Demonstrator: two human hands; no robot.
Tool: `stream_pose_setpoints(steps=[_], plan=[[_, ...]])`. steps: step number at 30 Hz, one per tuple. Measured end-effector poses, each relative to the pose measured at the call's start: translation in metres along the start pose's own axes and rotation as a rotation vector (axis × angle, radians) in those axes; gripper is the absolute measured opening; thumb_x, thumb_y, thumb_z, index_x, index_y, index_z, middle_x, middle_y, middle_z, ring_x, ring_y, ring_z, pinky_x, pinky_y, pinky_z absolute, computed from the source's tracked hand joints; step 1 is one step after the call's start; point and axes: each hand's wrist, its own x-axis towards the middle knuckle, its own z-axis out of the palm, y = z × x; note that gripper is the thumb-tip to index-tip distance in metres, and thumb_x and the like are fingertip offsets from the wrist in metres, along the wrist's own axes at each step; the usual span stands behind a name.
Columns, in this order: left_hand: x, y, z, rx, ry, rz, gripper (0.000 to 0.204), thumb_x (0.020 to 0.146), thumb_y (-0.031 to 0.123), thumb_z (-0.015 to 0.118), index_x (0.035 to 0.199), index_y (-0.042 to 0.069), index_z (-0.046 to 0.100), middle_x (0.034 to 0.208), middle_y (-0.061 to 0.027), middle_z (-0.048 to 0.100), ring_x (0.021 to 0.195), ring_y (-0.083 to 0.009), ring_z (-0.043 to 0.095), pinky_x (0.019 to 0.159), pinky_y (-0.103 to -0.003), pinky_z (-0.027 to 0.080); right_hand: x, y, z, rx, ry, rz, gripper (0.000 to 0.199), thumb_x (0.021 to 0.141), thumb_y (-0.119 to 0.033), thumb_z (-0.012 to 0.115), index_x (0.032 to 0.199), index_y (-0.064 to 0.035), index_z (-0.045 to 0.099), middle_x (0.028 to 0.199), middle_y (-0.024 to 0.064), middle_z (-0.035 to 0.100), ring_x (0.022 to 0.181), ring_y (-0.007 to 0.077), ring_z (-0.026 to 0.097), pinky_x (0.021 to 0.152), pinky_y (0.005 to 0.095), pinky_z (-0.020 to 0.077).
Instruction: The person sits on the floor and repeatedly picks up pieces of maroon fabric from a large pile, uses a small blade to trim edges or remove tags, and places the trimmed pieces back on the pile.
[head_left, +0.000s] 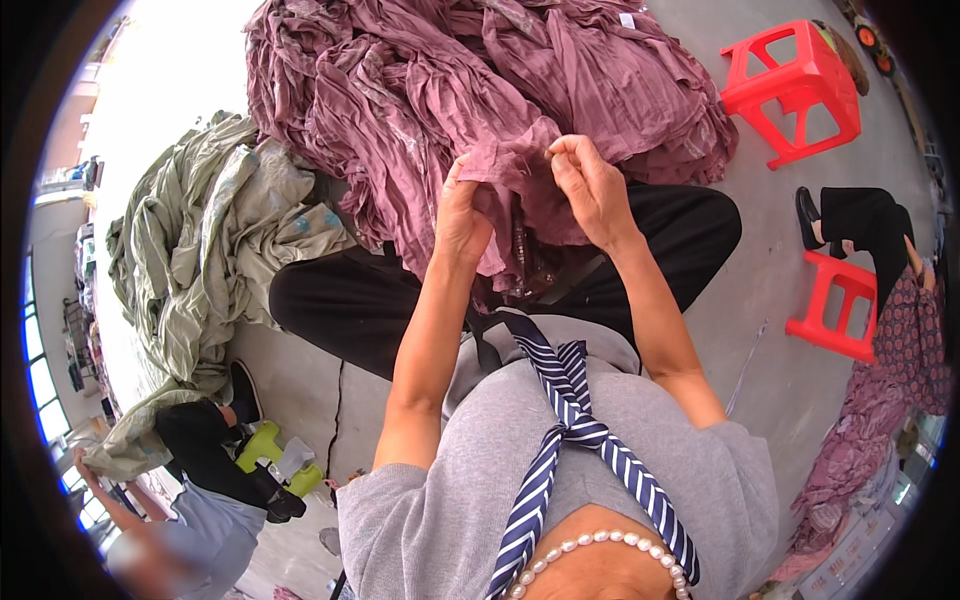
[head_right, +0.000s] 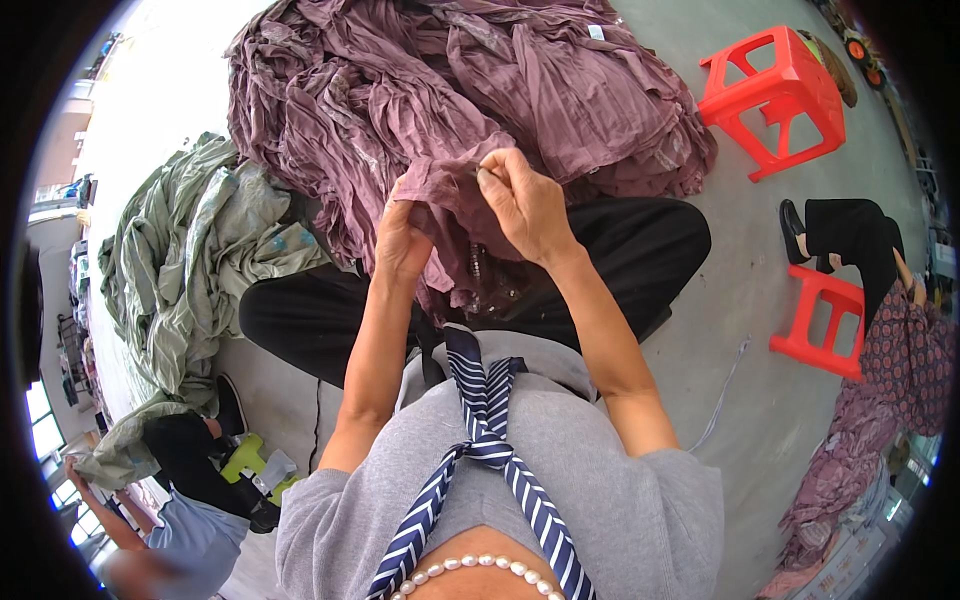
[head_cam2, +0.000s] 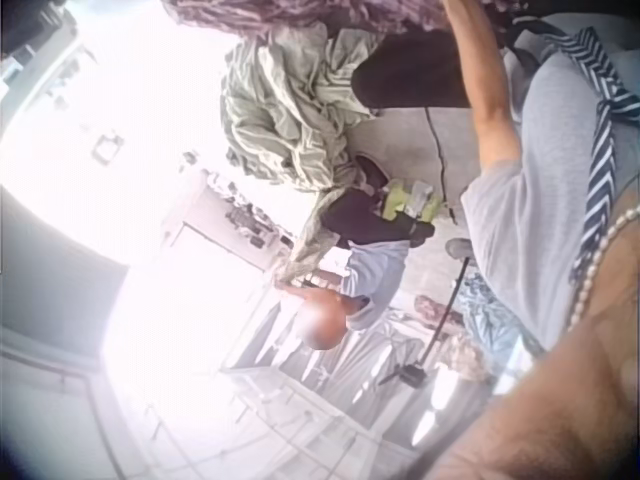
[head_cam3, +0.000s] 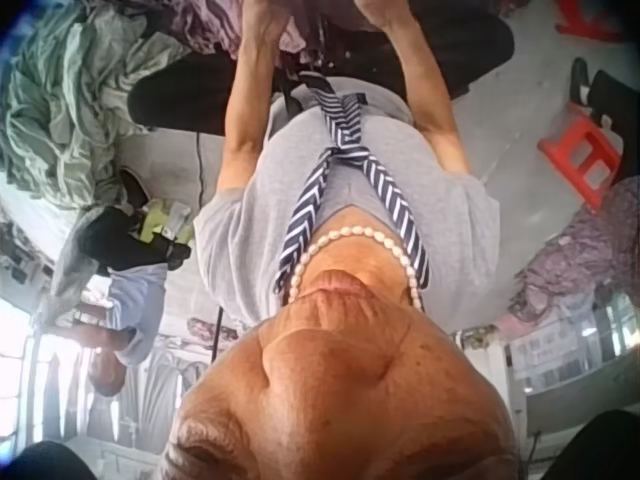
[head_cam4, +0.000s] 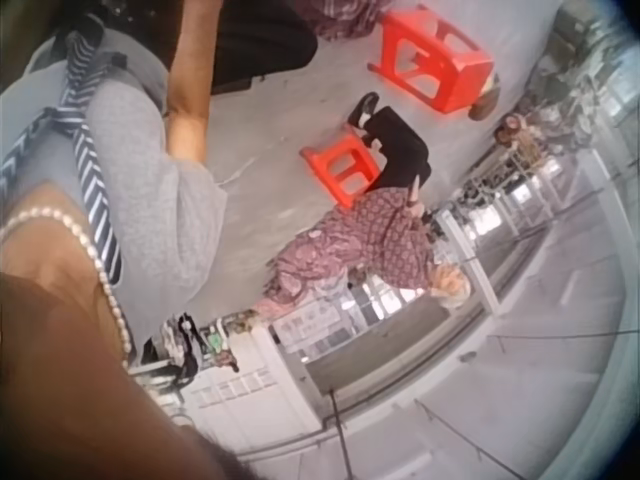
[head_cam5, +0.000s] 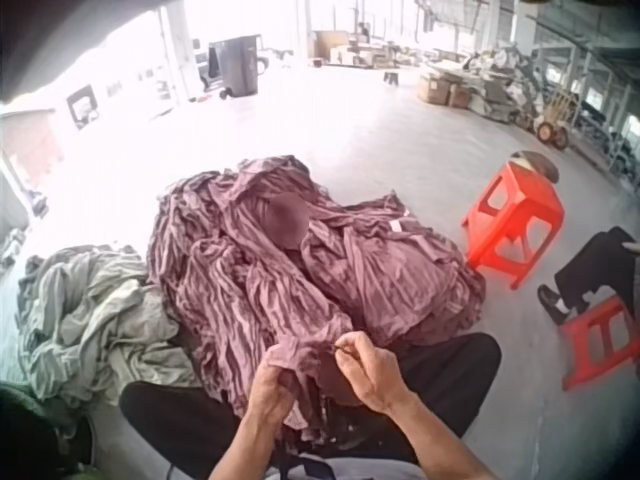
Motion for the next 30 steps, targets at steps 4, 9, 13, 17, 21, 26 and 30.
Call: stream_pose_setpoints(steps=[4,9,13,17,21,26,30], plan=[[0.003,-0.001,-0.006,0.020,0.000,0.014,0.019,0.086,0.010,0.058,0.104,0.005,0.056,0.100,-0.0048,0.062,0.096,-0.0144,0.058,0.088,-0.030,0.045,-0.004,0.001,0.008,0.073,-0.043,0.016,0.021,0.085,-0.016,0.062,0.094,0.0001,0.053,0.079,0.0097,0.062,0.073,0.0146,0.061,0.066,0.0248,0.0477],[0.002,0.000,0.001,0.056,-0.040,0.002,0.017,0.085,0.009,0.059,0.101,0.006,0.056,0.096,-0.0032,0.063,0.089,-0.0121,0.060,0.080,-0.025,0.048,0.002,-0.001,0.010,0.161,-0.102,0.034,0.019,0.085,-0.012,0.062,0.093,0.0014,0.052,0.081,0.0066,0.062,0.074,0.0079,0.057,0.067,0.0212,0.0456],[-0.003,0.005,0.028,0.120,0.053,-0.005,0.008,0.086,0.010,0.060,0.092,0.010,0.056,0.085,0.0007,0.064,0.070,-0.0046,0.059,0.057,-0.014,0.044,0.004,-0.002,0.006,-0.064,-0.092,-0.049,0.020,0.083,-0.012,0.064,0.091,0.0018,0.053,0.078,0.0068,0.062,0.071,0.0084,0.058,0.065,0.0217,0.0463],[-0.001,0.006,0.017,0.131,0.029,0.006,0.008,0.086,0.010,0.060,0.093,0.009,0.056,0.088,-0.0012,0.064,0.074,-0.0070,0.060,0.064,-0.018,0.047,0.006,-0.003,-0.001,0.141,0.069,-0.037,0.022,0.081,-0.012,0.067,0.094,-0.0005,0.054,0.081,0.0032,0.061,0.071,0.0062,0.056,0.064,0.0197,0.0444],[-0.001,0.010,0.017,0.125,-0.006,0.031,0.011,0.086,0.009,0.058,0.096,0.007,0.056,0.091,-0.0039,0.064,0.081,-0.0112,0.061,0.071,-0.022,0.050,-0.005,-0.006,0.006,0.049,-0.001,-0.118,0.035,0.071,-0.012,0.075,0.098,-0.0043,0.055,0.090,-0.0026,0.057,0.070,0.0021,0.047,0.060,0.0175,0.0397],[0.000,0.028,0.031,0.489,-0.019,0.253,0.015,0.085,0.004,0.057,0.100,0.003,0.057,0.087,-0.0037,0.063,0.076,-0.0085,0.060,0.068,-0.020,0.048,0.000,0.014,0.012,0.083,0.051,-0.039,0.014,0.080,-0.009,0.066,0.091,-0.0039,0.058,0.079,-0.0039,0.057,0.061,0.0019,0.044,0.053,0.0165,0.0349],[0.000,0.049,0.035,0.628,-0.048,-0.055,0.016,0.077,0.002,0.051,0.088,-0.001,0.062,0.077,-0.0022,0.061,0.069,-0.0085,0.057,0.062,-0.019,0.044,0.014,0.004,-0.013,0.621,-0.131,0.274,0.019,0.090,-0.022,0.054,0.077,-0.0074,0.056,0.062,-0.0088,0.041,0.054,-0.0010,0.036,0.047,0.0167,0.0274]])
